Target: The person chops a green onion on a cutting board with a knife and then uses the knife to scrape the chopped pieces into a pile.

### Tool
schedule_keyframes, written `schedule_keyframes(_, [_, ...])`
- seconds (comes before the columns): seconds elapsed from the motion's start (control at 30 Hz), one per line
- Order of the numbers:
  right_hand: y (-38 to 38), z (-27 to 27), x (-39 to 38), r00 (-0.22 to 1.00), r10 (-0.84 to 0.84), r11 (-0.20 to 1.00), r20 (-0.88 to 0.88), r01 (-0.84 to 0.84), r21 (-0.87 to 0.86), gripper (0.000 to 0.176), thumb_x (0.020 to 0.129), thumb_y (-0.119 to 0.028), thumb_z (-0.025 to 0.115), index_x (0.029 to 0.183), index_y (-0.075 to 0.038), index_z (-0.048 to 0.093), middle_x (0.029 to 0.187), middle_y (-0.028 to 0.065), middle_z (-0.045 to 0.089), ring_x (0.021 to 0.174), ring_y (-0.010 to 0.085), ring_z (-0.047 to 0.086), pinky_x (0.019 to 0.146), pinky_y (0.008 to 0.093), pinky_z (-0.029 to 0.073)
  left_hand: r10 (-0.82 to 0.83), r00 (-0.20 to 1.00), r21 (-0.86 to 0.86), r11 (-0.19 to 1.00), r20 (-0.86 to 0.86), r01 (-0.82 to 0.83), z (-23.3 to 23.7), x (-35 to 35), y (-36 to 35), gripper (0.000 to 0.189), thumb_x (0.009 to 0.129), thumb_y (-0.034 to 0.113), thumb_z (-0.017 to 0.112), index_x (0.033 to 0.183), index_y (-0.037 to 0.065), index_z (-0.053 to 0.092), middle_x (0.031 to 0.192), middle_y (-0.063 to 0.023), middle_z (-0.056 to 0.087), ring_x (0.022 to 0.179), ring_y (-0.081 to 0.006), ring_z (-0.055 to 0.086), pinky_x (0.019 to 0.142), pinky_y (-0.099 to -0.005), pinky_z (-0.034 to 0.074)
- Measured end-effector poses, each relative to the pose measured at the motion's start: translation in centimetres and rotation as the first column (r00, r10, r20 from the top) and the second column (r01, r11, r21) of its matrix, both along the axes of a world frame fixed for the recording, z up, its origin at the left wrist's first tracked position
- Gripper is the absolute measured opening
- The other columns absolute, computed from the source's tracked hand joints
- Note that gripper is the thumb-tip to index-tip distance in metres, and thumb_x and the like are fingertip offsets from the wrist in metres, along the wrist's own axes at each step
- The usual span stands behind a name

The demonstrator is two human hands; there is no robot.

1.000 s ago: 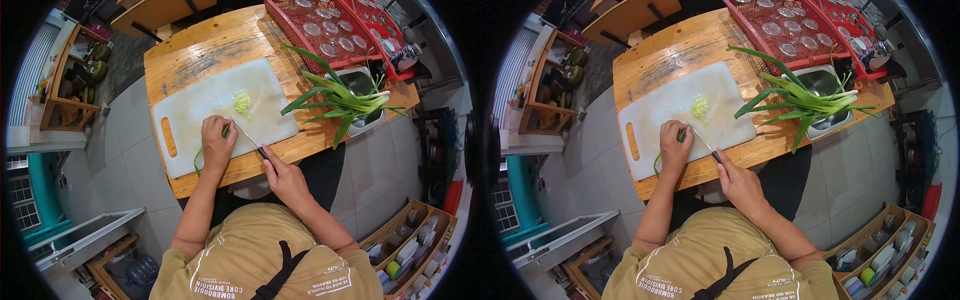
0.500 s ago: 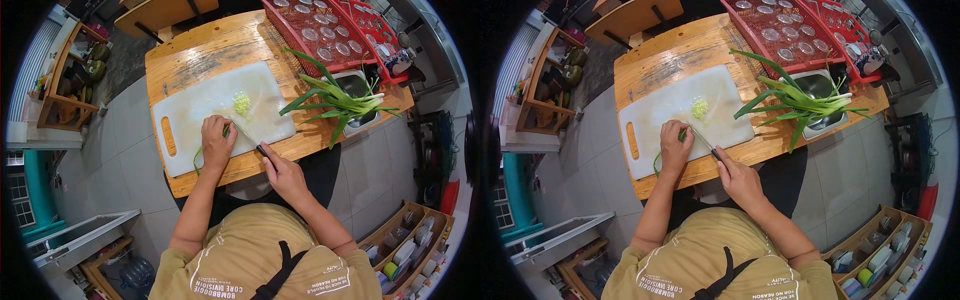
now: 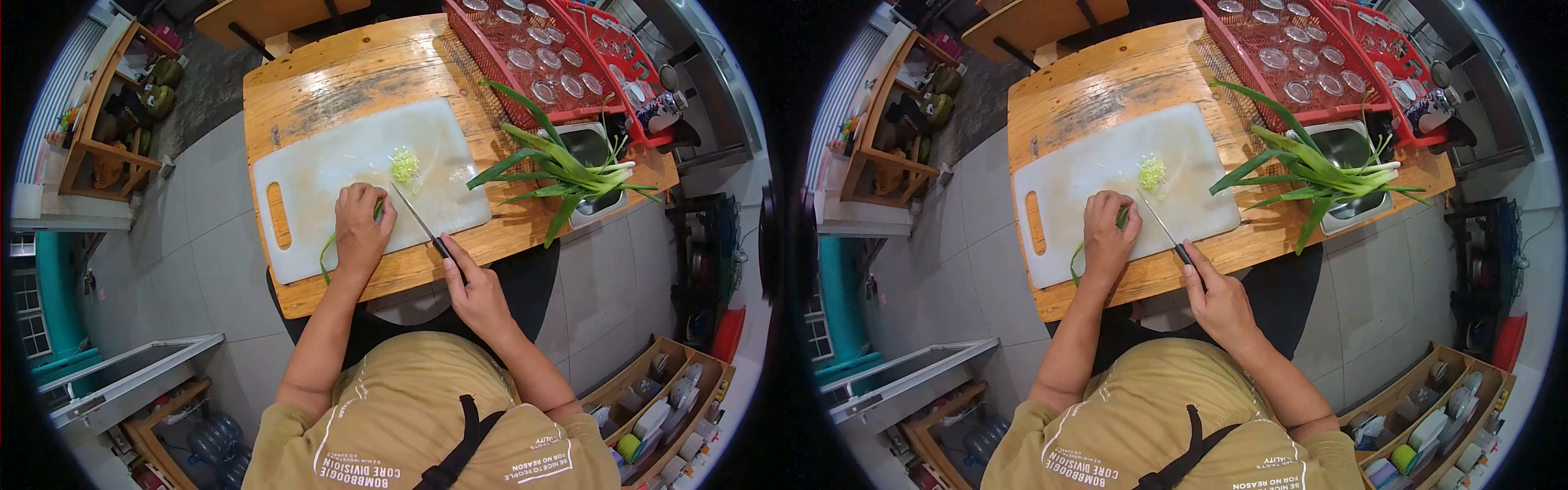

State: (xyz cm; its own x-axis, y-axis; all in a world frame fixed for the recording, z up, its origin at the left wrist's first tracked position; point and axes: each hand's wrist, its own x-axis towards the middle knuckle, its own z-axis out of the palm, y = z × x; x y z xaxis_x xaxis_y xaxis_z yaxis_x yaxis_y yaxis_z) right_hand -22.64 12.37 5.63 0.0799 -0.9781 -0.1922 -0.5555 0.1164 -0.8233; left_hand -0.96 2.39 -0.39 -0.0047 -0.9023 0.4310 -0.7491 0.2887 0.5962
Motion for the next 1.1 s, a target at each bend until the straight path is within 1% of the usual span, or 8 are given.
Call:
schedule_keyframes(0.1, [0.1,-0.5,0.1,1.000,0.009,0.999,-0.003,-0.009,-0.053,0.047,0.115,-0.029,0.061,0.160,-0.017,0.061,0.087,0.0261,0.075,0.079,0.0445,0.075,0.073,0.0506,0.059,0.000,1.000,-0.002,1.000,0.004,0.000,0.0,0.0,0.0,0.015,0.091,0.007,0.077,0.103,0.005,0.069,0.105,-0.0118,0.066,0.104,-0.0353,0.062,0.094,-0.0478,0.051])
schedule_keyframes(0.27, [0.1,-1.3,0.4,0.988,0.012,0.946,-0.154,-0.061,-0.318,0.048,0.111,-0.024,0.067,0.159,-0.020,0.063,0.103,0.0181,0.080,0.081,0.0395,0.077,0.072,0.0484,0.061,-0.001,1.000,-0.006,1.000,0.001,0.001,0.1,0.0,0.1,0.015,0.092,0.007,0.077,0.104,0.005,0.069,0.107,-0.0116,0.066,0.104,-0.0350,0.062,0.094,-0.0476,0.051])
schedule_keyframes(0.4, [0.1,-1.8,0.4,0.981,0.011,0.933,-0.196,-0.081,-0.351,0.048,0.109,-0.022,0.070,0.157,-0.021,0.065,0.096,0.0137,0.077,0.078,0.0359,0.075,0.068,0.0466,0.061,-0.001,1.000,0.009,1.000,0.010,0.001,0.1,0.0,0.1,0.018,0.092,0.007,0.076,0.109,0.006,0.071,0.108,-0.0116,0.067,0.106,-0.0345,0.062,0.096,-0.0473,0.051])
schedule_keyframes(0.47, [0.1,-1.8,0.4,0.972,0.009,0.926,-0.235,-0.097,-0.365,0.049,0.109,-0.022,0.071,0.157,-0.021,0.066,0.084,0.0116,0.069,0.073,0.0341,0.072,0.065,0.0469,0.059,0.000,1.000,0.010,1.000,0.013,0.000,0.3,0.0,0.2,0.020,0.092,0.006,0.076,0.112,0.007,0.071,0.109,-0.0115,0.067,0.106,-0.0342,0.063,0.096,-0.0472,0.051])
schedule_keyframes(0.57, [0.0,-1.7,0.3,0.965,0.002,0.921,-0.263,-0.104,-0.376,0.049,0.108,-0.024,0.072,0.157,-0.022,0.066,0.080,0.0104,0.064,0.070,0.0319,0.070,0.063,0.0459,0.058,-0.006,1.000,-0.002,1.000,-0.025,0.006,0.3,0.0,0.3,0.021,0.091,0.000,0.074,0.112,0.006,0.074,0.111,-0.0121,0.067,0.106,-0.0338,0.064,0.098,-0.0471,0.051])
schedule_keyframes(0.73, [0.1,-2.1,0.3,0.946,-0.007,0.909,-0.324,-0.129,-0.395,0.050,0.108,-0.025,0.073,0.157,-0.023,0.067,0.080,0.0087,0.058,0.066,0.0292,0.067,0.060,0.0442,0.057,-0.131,0.991,-0.003,0.991,-0.005,0.131,0.4,0.5,0.6,0.039,0.083,-0.008,0.073,0.113,0.014,0.083,0.116,-0.0098,0.065,0.112,-0.0323,0.062,0.101,-0.0447,0.050])
schedule_keyframes(0.93, [0.4,-2.0,0.2,0.920,-0.003,0.905,-0.391,-0.164,-0.393,0.051,0.108,-0.025,0.073,0.158,-0.024,0.066,0.080,0.0084,0.055,0.066,0.0274,0.065,0.059,0.0426,0.056,-0.130,0.988,0.000,0.992,0.082,0.130,0.6,0.1,0.7,0.033,0.085,-0.002,0.075,0.110,0.016,0.085,0.116,-0.0090,0.064,0.117,-0.0327,0.061,0.102,-0.0475,0.047])
schedule_keyframes(1.1, [0.9,-1.8,-0.4,0.912,0.005,0.910,-0.410,-0.175,-0.377,0.053,0.107,-0.024,0.074,0.159,-0.024,0.065,0.081,0.0087,0.054,0.066,0.0264,0.066,0.059,0.0418,0.056,-0.104,0.990,0.028,0.994,0.093,0.102,0.4,0.1,0.6,0.040,0.085,-0.007,0.072,0.115,0.016,0.084,0.117,-0.0107,0.065,0.115,-0.0329,0.062,0.103,-0.0464,0.049])
